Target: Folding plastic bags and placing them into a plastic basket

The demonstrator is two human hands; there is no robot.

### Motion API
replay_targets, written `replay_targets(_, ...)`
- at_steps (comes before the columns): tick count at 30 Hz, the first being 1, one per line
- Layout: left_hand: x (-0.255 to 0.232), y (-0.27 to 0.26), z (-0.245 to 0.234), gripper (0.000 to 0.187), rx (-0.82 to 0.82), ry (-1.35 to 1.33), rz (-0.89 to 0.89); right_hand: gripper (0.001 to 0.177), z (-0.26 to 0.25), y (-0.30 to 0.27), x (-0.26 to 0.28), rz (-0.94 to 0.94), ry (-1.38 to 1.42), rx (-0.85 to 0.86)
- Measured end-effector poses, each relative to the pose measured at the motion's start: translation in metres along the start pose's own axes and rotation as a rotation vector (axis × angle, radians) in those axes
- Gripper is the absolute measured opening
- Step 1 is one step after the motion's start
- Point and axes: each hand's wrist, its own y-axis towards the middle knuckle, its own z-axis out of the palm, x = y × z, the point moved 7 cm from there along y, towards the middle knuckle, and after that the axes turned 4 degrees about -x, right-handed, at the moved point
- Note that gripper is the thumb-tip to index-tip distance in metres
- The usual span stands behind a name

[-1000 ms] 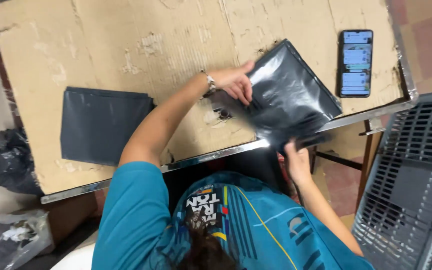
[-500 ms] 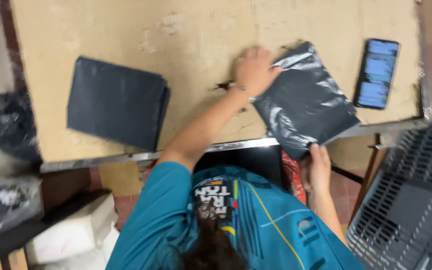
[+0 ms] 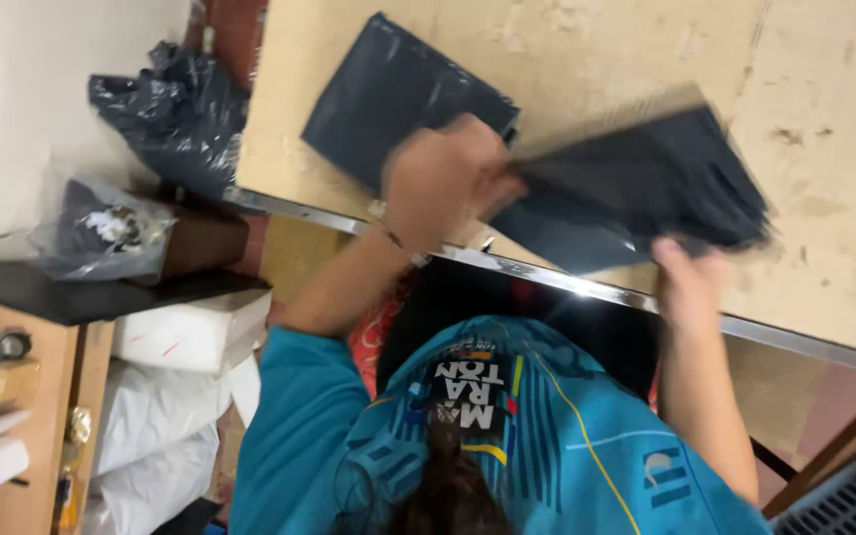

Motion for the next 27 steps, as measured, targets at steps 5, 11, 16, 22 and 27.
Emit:
replay_targets(5,0.174,-0.015,-0.032,0.031,-0.384,0.072,-0.132,0.039,0.207,0.002,0.069,-0.195,0.042,0.349)
replay_targets(11,0.291,-0.025,0.064,0.037,-0.244,0.235,-0.254,0.037,0.288,0.017,0.042,-0.235,0.008,0.443)
replay_targets(16,0.256,-0.023,0.057,0.033,-0.262,0.272,-0.221,0.045,0.274,-0.002,0.08,-0.247,-0.172,0.303)
replay_targets(22,0.208,-0.017,0.082,0.084,-0.338,0.34,-0.262,0.096,0.332,-0.074,0.108,-1.131,-0.923,0.454)
replay_targets(27,0.218,-0.01,0.099,0.077,-0.111,0.291,-0.386,0.083,0.341,-0.077,0.056,-1.148,-0.995,0.534)
